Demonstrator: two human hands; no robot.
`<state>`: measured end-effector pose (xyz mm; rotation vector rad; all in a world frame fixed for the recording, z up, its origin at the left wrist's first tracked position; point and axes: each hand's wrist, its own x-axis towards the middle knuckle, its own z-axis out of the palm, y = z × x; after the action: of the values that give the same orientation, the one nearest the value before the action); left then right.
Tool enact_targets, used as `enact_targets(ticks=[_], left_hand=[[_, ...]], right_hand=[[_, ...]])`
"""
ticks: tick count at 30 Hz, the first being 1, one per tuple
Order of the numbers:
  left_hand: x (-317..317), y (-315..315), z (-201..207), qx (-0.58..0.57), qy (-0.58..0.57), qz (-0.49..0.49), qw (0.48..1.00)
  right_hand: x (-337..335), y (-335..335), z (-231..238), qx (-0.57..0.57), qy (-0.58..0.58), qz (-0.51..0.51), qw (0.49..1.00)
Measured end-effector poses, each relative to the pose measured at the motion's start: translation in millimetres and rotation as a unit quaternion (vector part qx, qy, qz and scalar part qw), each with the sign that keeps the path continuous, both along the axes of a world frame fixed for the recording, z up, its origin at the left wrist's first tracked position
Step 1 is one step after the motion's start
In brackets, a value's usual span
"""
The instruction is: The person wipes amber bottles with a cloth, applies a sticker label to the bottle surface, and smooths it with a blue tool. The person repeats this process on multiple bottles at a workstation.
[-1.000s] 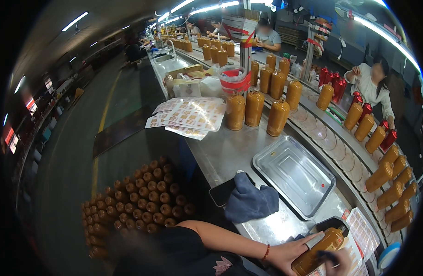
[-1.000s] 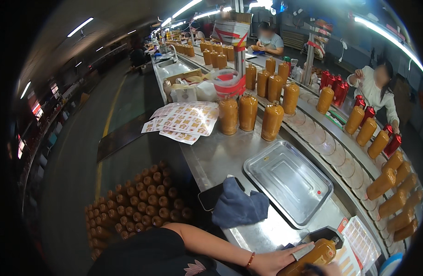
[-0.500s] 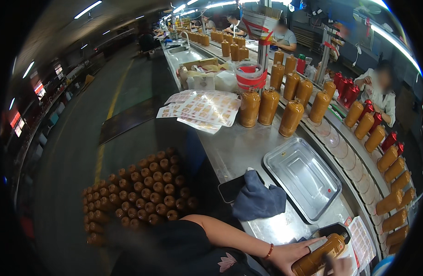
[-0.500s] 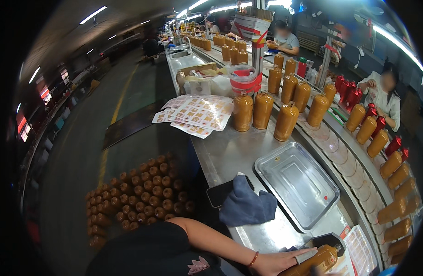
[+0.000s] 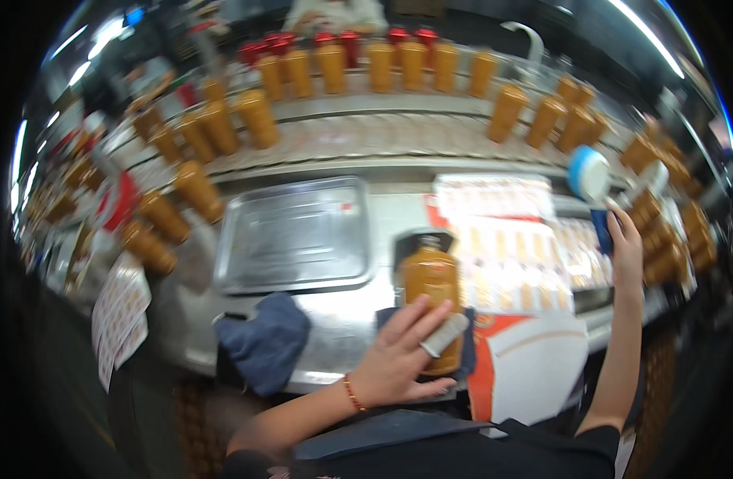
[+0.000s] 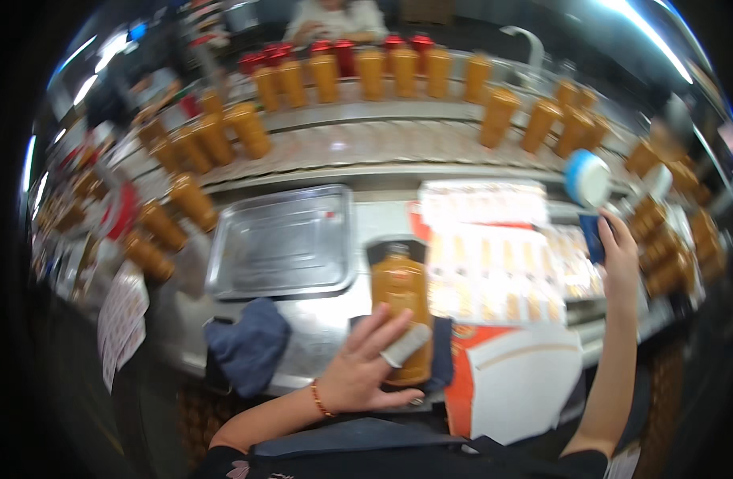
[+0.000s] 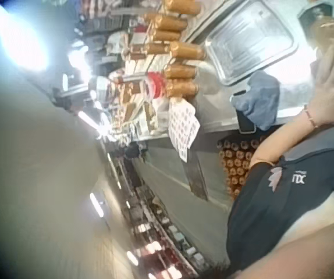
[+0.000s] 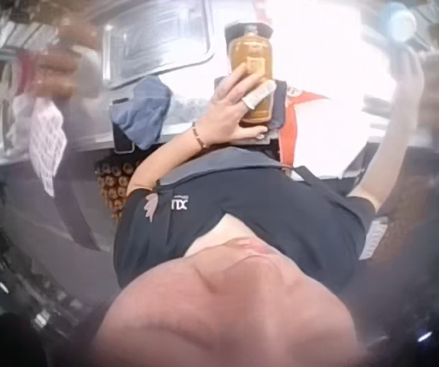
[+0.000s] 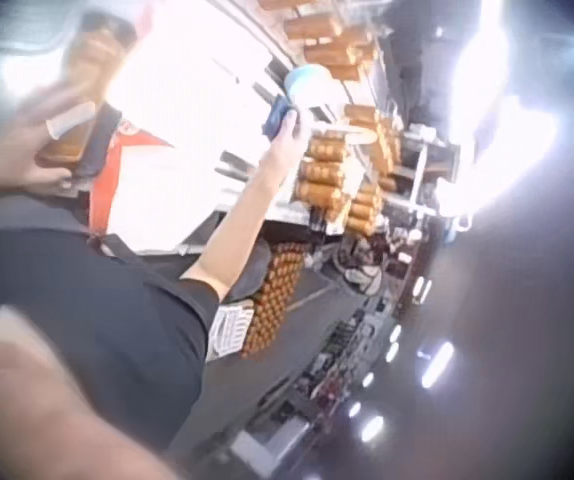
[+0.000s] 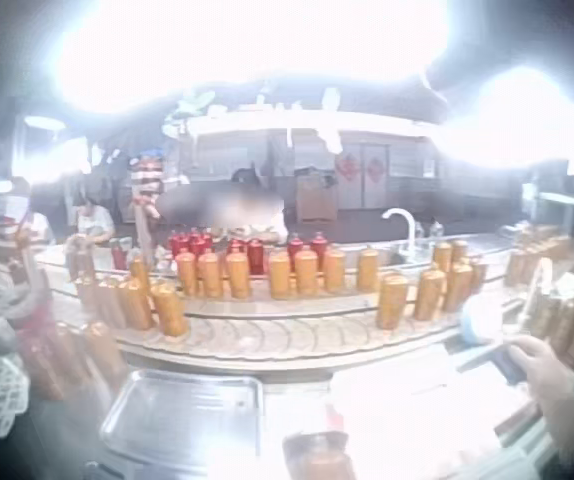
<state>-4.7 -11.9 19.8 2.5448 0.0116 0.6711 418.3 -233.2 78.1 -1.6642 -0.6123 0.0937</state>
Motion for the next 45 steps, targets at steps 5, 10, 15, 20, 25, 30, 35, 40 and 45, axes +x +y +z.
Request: enact_targets(ticks=[5, 10, 15, 20, 25, 30, 35, 40, 45], left_hand=[[15, -7, 1, 0.027, 0.009, -0.005, 1.000], [5, -6, -5, -0.006, 0.005, 0.021, 1.000], [-8, -10, -7, -0.085, 0.017, 0.030, 0.996], [-27, -9, -1, -0.109, 0.052, 0.061, 0.991], [-25, -7, -2, -0.146, 0.022, 0.066, 0.987], [-33, -5, -3, -0.206, -0.076, 0.061, 0.974], [-34, -1, 25, -0.263, -0.083, -0.029, 0.961], [8, -14, 66, -0.270, -0.098, -0.155, 0.945], [4, -17, 51, -0.356, 0.009, -0.260, 0.898]], right_hand=[[38, -110, -55, -0.080, 0.132, -0.096, 0.983], [30, -78, -82, -0.266, 0.175, 0.003, 0.948], [69, -12, -98, -0.367, 0.100, 0.042, 0.924], [81, 15, -95, -0.447, 0.107, 0.067, 0.886], [100, -12, -101, -0.417, 0.044, 0.039, 0.907], [60, -41, -47, -0.369, -0.141, -0.092, 0.914], [-82, -19, 38, -0.181, -0.098, 0.060, 0.977], [-228, -15, 72, -0.138, -0.084, 0.229, 0.960], [-276, -5, 66, -0.106, -0.012, 0.335, 0.936]])
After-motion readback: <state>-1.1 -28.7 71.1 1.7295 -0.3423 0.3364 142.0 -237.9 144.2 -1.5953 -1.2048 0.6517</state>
